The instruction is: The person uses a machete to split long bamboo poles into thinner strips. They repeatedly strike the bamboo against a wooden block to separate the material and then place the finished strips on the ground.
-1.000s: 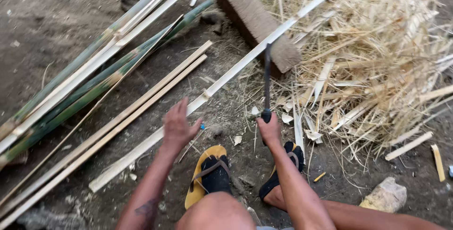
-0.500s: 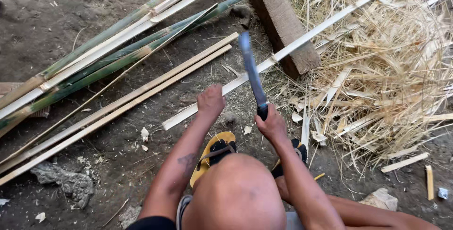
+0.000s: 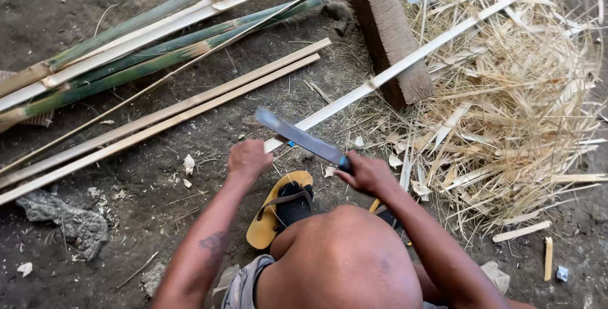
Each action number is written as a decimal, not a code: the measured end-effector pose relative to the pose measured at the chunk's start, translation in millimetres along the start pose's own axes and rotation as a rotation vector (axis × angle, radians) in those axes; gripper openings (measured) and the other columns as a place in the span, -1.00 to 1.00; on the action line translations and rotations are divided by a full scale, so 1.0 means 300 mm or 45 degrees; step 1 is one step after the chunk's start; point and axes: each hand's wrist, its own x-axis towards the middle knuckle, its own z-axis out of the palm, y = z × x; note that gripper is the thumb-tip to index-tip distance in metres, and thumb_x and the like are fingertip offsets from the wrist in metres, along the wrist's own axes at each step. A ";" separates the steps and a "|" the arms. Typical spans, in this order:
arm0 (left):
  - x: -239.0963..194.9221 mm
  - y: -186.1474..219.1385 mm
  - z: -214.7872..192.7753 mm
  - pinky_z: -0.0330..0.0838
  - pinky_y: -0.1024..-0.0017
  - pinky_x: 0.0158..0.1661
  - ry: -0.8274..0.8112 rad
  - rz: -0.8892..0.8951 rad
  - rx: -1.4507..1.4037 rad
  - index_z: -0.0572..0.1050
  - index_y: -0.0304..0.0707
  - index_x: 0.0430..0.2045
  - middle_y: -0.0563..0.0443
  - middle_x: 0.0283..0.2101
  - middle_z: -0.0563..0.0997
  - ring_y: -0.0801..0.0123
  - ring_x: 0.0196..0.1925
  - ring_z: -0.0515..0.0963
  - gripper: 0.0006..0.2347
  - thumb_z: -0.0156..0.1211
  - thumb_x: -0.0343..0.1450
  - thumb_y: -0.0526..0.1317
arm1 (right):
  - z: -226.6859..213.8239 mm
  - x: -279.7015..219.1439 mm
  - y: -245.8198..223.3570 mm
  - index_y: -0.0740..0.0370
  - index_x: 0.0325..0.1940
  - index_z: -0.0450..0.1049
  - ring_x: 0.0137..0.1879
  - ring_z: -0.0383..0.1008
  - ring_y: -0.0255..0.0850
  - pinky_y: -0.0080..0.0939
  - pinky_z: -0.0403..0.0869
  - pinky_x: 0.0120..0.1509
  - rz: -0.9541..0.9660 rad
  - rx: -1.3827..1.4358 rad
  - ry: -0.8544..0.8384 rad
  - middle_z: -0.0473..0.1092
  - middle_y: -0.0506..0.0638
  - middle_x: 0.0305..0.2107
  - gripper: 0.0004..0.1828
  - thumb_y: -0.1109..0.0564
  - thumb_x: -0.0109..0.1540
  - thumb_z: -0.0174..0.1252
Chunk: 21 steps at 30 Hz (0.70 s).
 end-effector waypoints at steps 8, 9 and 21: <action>-0.056 -0.075 -0.061 0.65 0.16 -0.27 -0.185 -0.125 0.066 0.63 -0.23 -0.34 -0.16 -0.39 0.70 0.13 -0.34 0.73 -0.81 0.07 0.41 -0.17 | 0.037 0.009 -0.028 0.21 -0.01 0.39 -0.23 0.62 0.14 0.13 0.54 -0.06 0.486 0.517 -0.019 0.54 0.29 -0.40 -0.35 -0.43 0.29 -0.02; -0.048 -0.060 -0.070 0.62 0.14 -0.22 -0.134 -0.082 0.048 0.62 -0.22 -0.34 -0.19 -0.39 0.69 0.10 -0.33 0.71 -0.80 0.10 0.40 -0.14 | 0.038 0.023 -0.031 0.22 0.00 0.38 -0.22 0.61 0.17 0.15 0.54 -0.06 0.308 0.346 -0.050 0.54 0.28 -0.38 -0.34 -0.44 0.28 -0.01; -0.052 -0.071 -0.091 0.60 0.17 -0.26 -0.014 -0.021 0.107 0.63 -0.16 -0.35 -0.15 -0.40 0.65 0.13 -0.36 0.67 -0.81 0.17 0.35 -0.09 | 0.034 0.046 -0.036 0.16 -0.04 0.39 -0.21 0.61 0.17 0.17 0.54 -0.04 0.267 0.234 -0.045 0.55 0.24 -0.38 -0.34 -0.47 0.24 0.01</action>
